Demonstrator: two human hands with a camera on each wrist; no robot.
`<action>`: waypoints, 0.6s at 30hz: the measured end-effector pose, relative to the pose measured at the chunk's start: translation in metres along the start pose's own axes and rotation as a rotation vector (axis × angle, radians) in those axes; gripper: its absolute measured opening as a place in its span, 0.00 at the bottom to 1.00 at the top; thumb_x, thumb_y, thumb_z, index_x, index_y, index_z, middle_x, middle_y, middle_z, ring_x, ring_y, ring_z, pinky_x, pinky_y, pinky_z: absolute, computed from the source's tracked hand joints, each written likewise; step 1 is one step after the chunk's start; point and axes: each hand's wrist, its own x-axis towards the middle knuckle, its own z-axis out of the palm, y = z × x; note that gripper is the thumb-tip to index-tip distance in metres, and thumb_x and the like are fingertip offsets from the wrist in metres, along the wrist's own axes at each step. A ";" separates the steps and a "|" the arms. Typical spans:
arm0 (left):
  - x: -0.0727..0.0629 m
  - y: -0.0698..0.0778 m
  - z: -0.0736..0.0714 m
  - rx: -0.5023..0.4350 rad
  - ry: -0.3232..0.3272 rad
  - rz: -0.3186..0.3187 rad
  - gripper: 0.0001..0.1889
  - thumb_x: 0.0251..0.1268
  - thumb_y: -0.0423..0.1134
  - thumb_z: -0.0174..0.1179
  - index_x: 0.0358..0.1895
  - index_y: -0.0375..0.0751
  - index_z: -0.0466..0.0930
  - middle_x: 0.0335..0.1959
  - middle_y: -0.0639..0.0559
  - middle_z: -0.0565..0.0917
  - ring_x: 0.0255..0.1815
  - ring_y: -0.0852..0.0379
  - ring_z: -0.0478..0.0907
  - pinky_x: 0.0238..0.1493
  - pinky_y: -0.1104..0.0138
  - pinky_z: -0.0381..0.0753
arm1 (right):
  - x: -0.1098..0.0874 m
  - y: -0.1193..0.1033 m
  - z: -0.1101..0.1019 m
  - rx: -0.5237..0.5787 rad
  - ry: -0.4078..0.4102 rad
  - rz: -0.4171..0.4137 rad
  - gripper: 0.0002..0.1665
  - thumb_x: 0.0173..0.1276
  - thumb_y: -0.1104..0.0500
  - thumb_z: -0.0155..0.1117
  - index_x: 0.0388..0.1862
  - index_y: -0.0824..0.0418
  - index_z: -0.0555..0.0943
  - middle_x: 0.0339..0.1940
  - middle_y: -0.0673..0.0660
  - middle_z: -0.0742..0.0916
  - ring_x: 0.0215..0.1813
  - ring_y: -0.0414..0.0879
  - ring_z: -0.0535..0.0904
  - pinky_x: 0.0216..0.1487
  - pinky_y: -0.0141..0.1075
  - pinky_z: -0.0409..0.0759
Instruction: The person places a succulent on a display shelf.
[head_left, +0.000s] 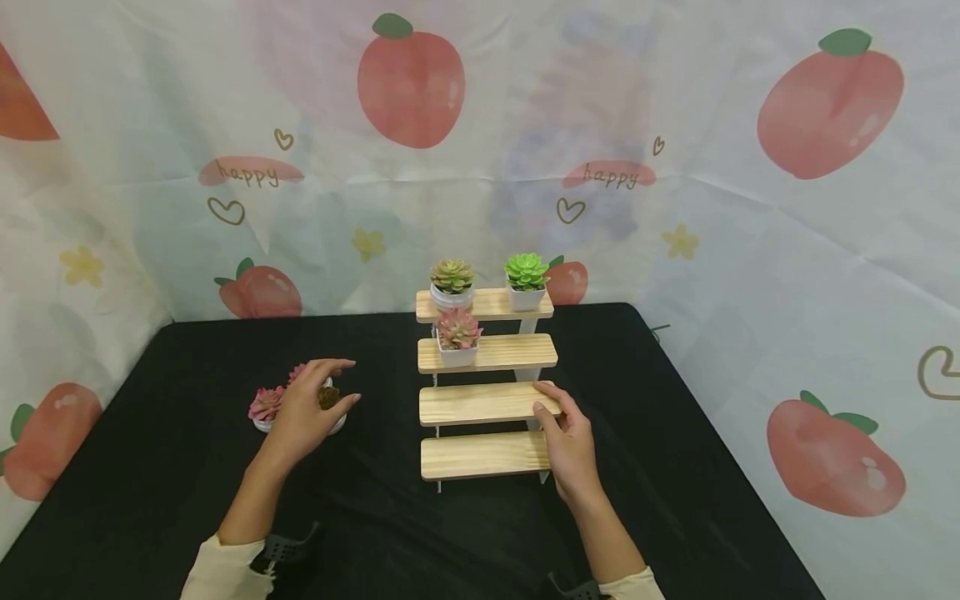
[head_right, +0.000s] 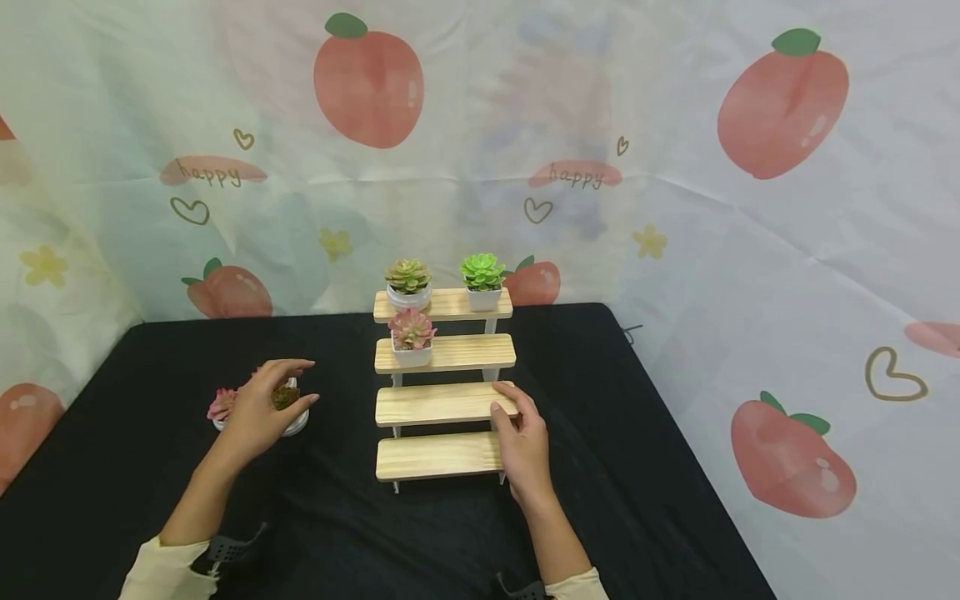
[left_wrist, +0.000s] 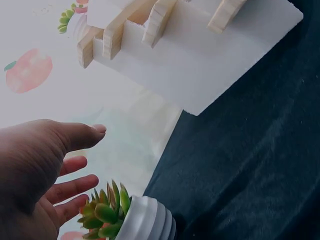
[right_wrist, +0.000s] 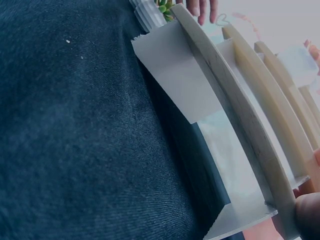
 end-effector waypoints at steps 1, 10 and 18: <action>-0.001 -0.001 0.000 0.004 0.004 0.001 0.26 0.59 0.28 0.75 0.61 0.35 0.80 0.54 0.38 0.79 0.55 0.37 0.76 0.51 0.45 0.76 | 0.000 0.000 0.000 -0.001 0.000 0.000 0.21 0.81 0.64 0.57 0.70 0.62 0.77 0.77 0.56 0.69 0.76 0.48 0.63 0.74 0.46 0.63; -0.008 -0.009 -0.002 0.004 0.023 -0.018 0.28 0.57 0.28 0.77 0.62 0.34 0.80 0.56 0.37 0.81 0.58 0.35 0.78 0.63 0.38 0.70 | 0.001 0.000 0.000 -0.007 0.006 -0.002 0.21 0.81 0.65 0.56 0.70 0.62 0.77 0.78 0.57 0.69 0.76 0.49 0.63 0.74 0.47 0.62; -0.011 -0.012 -0.005 0.006 0.033 -0.030 0.29 0.56 0.29 0.78 0.63 0.34 0.79 0.52 0.36 0.82 0.57 0.34 0.77 0.59 0.38 0.73 | 0.000 0.000 0.000 -0.009 0.006 0.005 0.21 0.81 0.65 0.56 0.70 0.62 0.77 0.78 0.57 0.68 0.77 0.48 0.62 0.75 0.46 0.62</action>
